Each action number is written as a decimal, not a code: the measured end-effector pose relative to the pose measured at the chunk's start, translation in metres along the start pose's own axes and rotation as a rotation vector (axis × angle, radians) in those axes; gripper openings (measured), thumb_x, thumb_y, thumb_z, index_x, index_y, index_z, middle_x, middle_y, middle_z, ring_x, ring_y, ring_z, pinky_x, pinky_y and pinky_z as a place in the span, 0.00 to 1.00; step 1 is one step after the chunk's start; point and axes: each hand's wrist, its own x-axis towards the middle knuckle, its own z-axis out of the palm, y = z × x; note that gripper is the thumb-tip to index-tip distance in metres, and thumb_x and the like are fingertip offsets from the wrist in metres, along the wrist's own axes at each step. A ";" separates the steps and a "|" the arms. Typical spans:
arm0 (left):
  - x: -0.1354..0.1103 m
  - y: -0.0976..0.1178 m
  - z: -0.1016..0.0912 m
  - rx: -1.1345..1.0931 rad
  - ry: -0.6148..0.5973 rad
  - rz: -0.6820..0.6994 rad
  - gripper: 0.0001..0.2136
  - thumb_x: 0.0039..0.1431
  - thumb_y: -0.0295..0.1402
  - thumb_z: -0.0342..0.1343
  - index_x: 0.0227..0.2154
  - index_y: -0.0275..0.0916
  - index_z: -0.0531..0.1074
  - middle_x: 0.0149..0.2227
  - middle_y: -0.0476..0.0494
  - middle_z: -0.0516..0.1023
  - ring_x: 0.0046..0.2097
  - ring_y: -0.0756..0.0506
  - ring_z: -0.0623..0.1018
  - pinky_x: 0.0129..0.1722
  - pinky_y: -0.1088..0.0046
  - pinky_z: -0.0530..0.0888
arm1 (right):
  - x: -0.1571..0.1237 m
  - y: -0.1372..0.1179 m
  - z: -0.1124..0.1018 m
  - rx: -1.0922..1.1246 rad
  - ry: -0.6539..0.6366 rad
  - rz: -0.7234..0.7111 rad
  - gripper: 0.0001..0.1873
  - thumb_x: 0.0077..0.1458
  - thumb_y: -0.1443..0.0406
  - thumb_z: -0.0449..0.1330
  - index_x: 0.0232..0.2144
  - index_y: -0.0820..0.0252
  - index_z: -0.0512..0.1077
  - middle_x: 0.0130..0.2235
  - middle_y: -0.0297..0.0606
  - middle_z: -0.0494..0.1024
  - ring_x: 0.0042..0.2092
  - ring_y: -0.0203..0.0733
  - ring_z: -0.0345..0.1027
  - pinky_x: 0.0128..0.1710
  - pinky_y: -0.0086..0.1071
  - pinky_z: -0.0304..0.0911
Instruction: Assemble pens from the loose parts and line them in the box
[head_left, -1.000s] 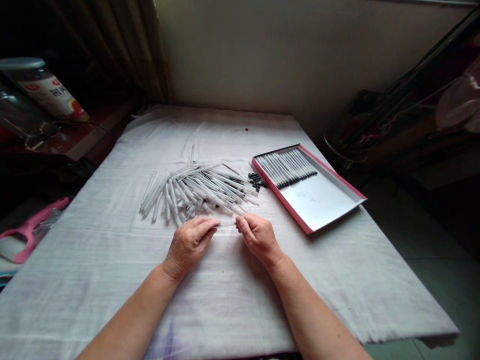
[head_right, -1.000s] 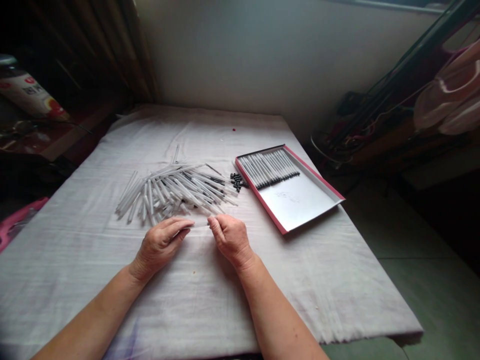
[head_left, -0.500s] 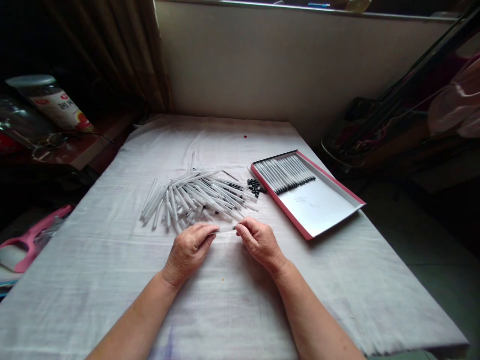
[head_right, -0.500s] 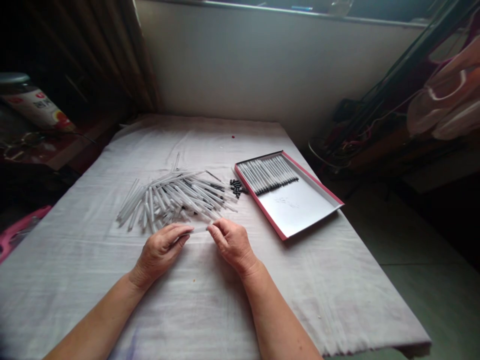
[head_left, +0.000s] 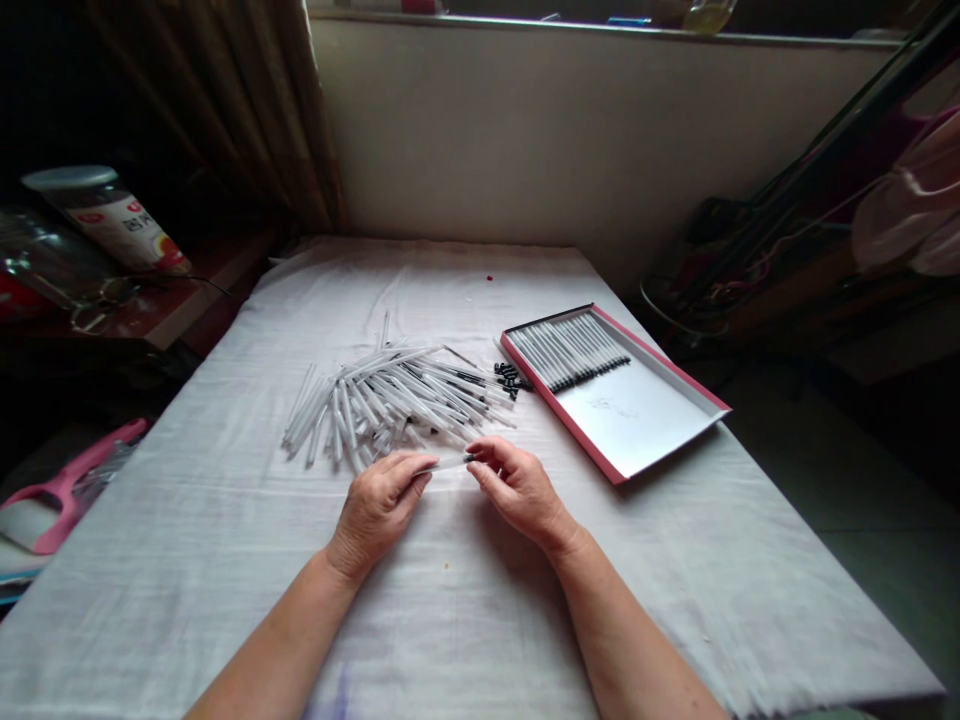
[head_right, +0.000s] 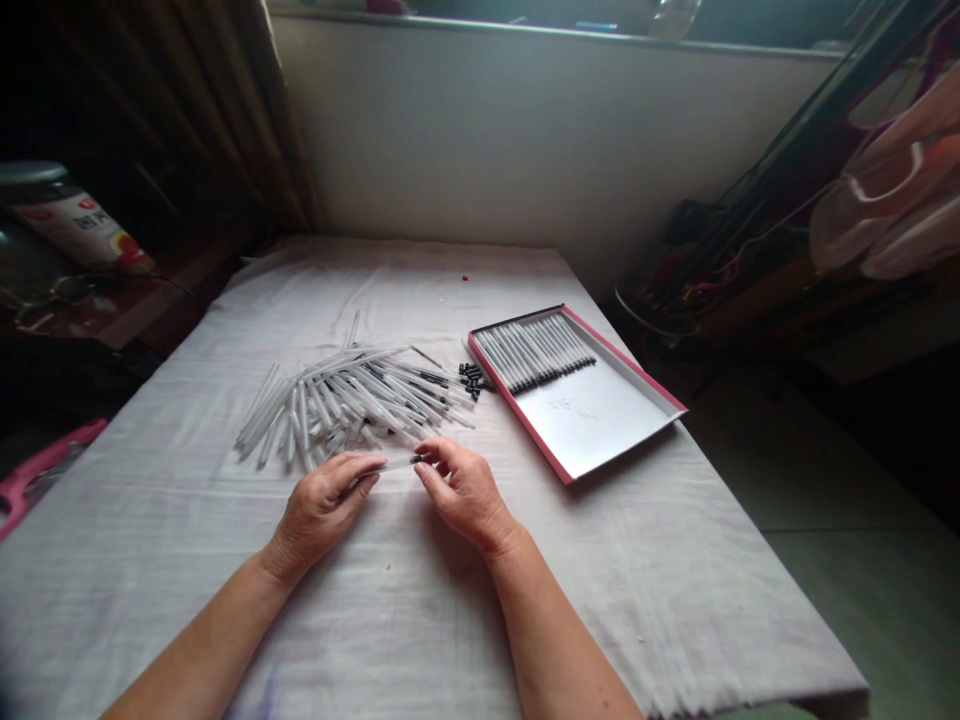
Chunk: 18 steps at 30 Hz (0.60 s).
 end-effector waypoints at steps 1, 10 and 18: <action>0.000 0.000 0.000 -0.001 0.000 0.002 0.09 0.63 0.30 0.53 0.44 0.41 0.75 0.40 0.43 0.81 0.42 0.47 0.80 0.43 0.72 0.76 | 0.000 0.000 0.000 0.004 0.003 -0.015 0.08 0.56 0.63 0.57 0.37 0.58 0.74 0.32 0.36 0.78 0.30 0.36 0.70 0.32 0.28 0.65; 0.000 -0.003 -0.009 0.070 -0.023 -0.128 0.14 0.64 0.39 0.50 0.46 0.40 0.74 0.40 0.42 0.82 0.39 0.45 0.81 0.42 0.71 0.76 | 0.003 0.008 -0.008 0.196 0.129 0.109 0.09 0.57 0.60 0.58 0.37 0.58 0.73 0.29 0.36 0.77 0.26 0.35 0.68 0.27 0.29 0.66; 0.002 -0.001 -0.011 -0.044 0.086 -0.219 0.09 0.61 0.39 0.55 0.35 0.40 0.75 0.30 0.47 0.79 0.30 0.49 0.77 0.31 0.76 0.73 | 0.006 0.001 -0.016 0.243 0.133 0.188 0.12 0.55 0.57 0.60 0.28 0.59 0.71 0.24 0.34 0.75 0.23 0.33 0.66 0.23 0.27 0.64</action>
